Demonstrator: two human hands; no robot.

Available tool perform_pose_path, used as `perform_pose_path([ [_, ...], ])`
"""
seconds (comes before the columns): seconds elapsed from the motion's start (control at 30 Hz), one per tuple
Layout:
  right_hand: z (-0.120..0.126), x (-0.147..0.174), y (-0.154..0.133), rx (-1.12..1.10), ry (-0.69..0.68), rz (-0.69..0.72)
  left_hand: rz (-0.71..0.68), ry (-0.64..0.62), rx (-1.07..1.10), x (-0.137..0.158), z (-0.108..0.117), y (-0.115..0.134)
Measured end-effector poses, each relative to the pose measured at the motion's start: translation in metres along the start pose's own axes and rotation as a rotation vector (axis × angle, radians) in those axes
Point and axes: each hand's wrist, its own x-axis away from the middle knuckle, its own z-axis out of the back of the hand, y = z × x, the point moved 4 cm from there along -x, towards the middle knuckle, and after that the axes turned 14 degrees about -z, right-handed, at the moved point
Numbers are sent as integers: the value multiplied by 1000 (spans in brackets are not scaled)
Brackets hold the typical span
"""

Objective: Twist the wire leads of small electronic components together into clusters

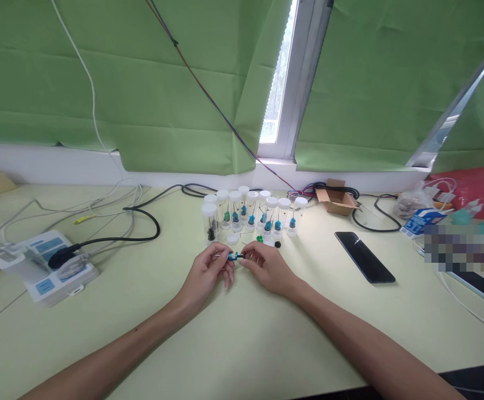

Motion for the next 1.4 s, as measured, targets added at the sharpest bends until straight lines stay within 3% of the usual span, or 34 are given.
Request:
perform_pose_path([
  [0.83, -3, -2, 2, 77, -58, -68, -17, -50, -63, 3, -4, 4],
  [1.4, 1, 1, 1, 5, -26, -43, -6, 26, -25, 2, -3, 6],
])
